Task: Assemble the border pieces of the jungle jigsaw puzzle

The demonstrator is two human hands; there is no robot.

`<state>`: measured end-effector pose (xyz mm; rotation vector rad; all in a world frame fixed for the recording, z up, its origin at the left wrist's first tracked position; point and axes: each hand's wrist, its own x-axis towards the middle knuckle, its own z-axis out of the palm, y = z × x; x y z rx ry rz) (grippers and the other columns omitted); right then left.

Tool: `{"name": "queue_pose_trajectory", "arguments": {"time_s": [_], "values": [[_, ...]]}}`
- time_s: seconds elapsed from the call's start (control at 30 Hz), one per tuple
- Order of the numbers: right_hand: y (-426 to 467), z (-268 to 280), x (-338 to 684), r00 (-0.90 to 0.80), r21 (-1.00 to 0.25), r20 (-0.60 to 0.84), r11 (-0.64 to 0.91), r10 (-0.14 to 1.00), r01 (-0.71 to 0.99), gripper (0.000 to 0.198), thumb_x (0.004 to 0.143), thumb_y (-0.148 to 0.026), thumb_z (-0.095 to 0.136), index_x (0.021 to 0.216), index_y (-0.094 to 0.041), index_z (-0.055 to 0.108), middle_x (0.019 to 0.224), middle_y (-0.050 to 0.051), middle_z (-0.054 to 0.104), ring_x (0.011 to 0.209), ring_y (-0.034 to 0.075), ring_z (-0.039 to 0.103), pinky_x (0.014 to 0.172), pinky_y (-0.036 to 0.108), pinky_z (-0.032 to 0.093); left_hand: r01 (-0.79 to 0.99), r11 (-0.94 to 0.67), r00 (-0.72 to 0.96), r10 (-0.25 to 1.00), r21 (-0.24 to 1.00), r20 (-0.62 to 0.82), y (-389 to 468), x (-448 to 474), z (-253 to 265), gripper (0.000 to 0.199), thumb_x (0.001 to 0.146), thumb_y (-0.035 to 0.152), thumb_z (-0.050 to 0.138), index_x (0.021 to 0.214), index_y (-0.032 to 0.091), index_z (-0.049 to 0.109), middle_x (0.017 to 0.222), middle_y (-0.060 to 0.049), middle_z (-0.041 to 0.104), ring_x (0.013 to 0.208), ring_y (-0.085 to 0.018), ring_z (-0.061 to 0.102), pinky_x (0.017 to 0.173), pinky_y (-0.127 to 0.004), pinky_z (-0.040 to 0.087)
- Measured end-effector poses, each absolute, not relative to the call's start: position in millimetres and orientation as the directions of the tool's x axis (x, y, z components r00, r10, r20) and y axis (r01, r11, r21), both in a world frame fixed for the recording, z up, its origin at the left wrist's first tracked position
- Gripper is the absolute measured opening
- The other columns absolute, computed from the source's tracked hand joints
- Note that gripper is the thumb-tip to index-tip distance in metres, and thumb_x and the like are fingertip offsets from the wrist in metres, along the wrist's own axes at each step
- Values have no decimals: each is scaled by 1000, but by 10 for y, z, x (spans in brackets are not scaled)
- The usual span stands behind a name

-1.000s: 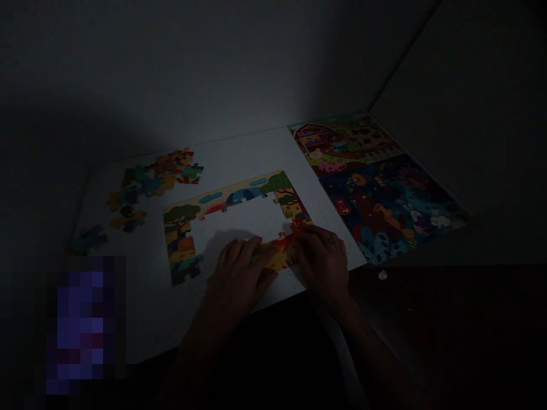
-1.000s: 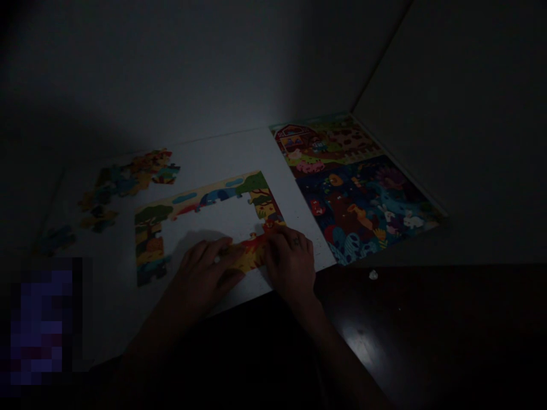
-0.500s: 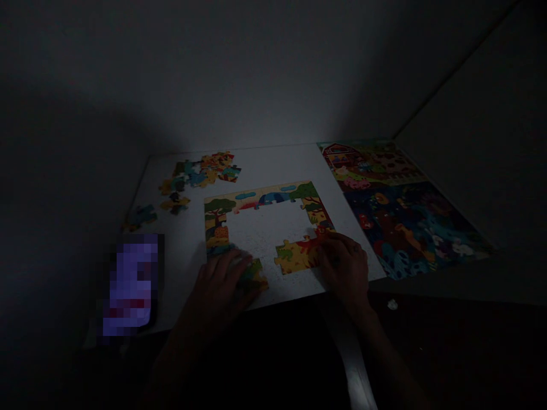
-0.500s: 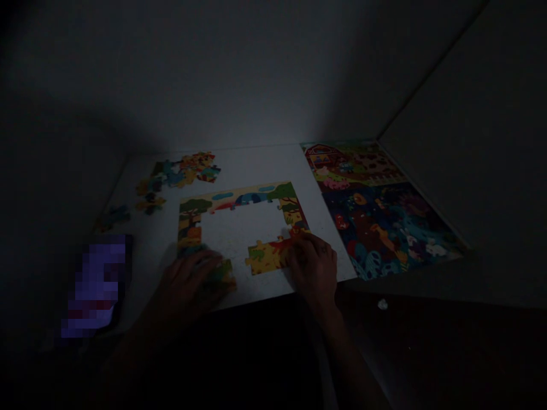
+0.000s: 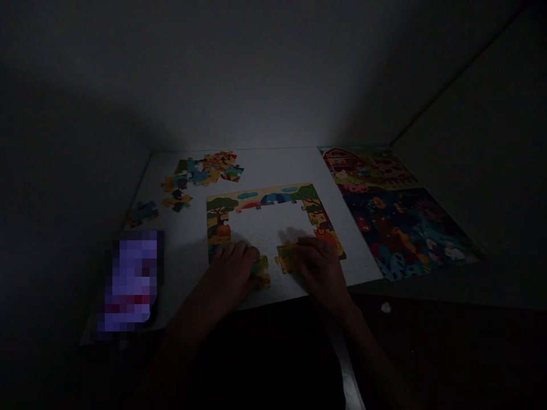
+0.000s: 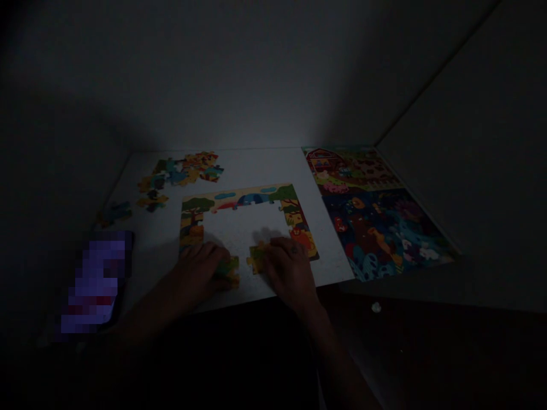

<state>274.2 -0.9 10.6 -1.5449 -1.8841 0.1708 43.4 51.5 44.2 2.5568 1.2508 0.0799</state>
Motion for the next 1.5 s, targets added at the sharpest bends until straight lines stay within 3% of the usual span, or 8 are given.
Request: {"name": "queue_pose_trajectory", "arguments": {"time_s": [0.13, 0.5, 0.7, 1.03, 1.3, 1.5], "values": [[-5, 101, 2747, -86, -475, 372, 270, 924, 837, 17, 93, -27, 58, 106, -23, 69, 115, 8, 68, 111, 27, 60, 95, 48, 47, 763, -574, 620, 780, 297, -85, 592, 487, 456, 52, 76, 26, 79, 123, 22, 58, 110, -7, 59, 107, -29, 55, 92, -43, 45], [16, 118, 2738, -113, -461, 370, 288, 922, 840, 17, 93, -25, 58, 107, -21, 68, 113, 9, 68, 109, 26, 59, 95, 46, 47, 740, -576, 628, 777, 348, -49, 662, 628, 390, 48, 83, 28, 72, 129, 26, 57, 122, -7, 57, 113, -28, 53, 100, -45, 43], [15, 133, 2735, -103, -458, 362, 273, 927, 846, 15, 93, -27, 59, 104, -22, 68, 112, 9, 68, 107, 26, 59, 94, 47, 47, 766, -589, 626, 775, 257, -90, 549, 678, 418, 54, 88, 26, 66, 139, 23, 50, 120, -10, 58, 110, -29, 54, 96, -46, 44], [12, 130, 2737, -106, -472, 356, 277, 928, 837, 17, 95, -27, 56, 105, -21, 68, 113, 9, 67, 106, 26, 59, 92, 47, 47, 801, -584, 597, 796, 132, -98, 406, 788, 529, 45, 93, 21, 55, 137, 18, 48, 122, -12, 59, 109, -30, 56, 91, -45, 47], [14, 127, 2739, -100, -482, 349, 270, 932, 834, 17, 94, -26, 58, 106, -21, 69, 113, 9, 67, 108, 27, 59, 95, 47, 45, 843, -537, 534, 842, 33, 72, 259, 888, 434, 44, 95, 29, 54, 135, 10, 53, 118, -16, 63, 103, -31, 58, 90, -46, 49], [10, 131, 2738, -103, -480, 349, 272, 931, 834, 16, 94, -25, 58, 105, -21, 68, 113, 9, 67, 108, 27, 59, 94, 47, 45, 815, -576, 531, 786, 64, 318, 239, 858, 205, 43, 97, 35, 52, 132, 11, 56, 126, -20, 60, 109, -34, 57, 90, -49, 49]]}}
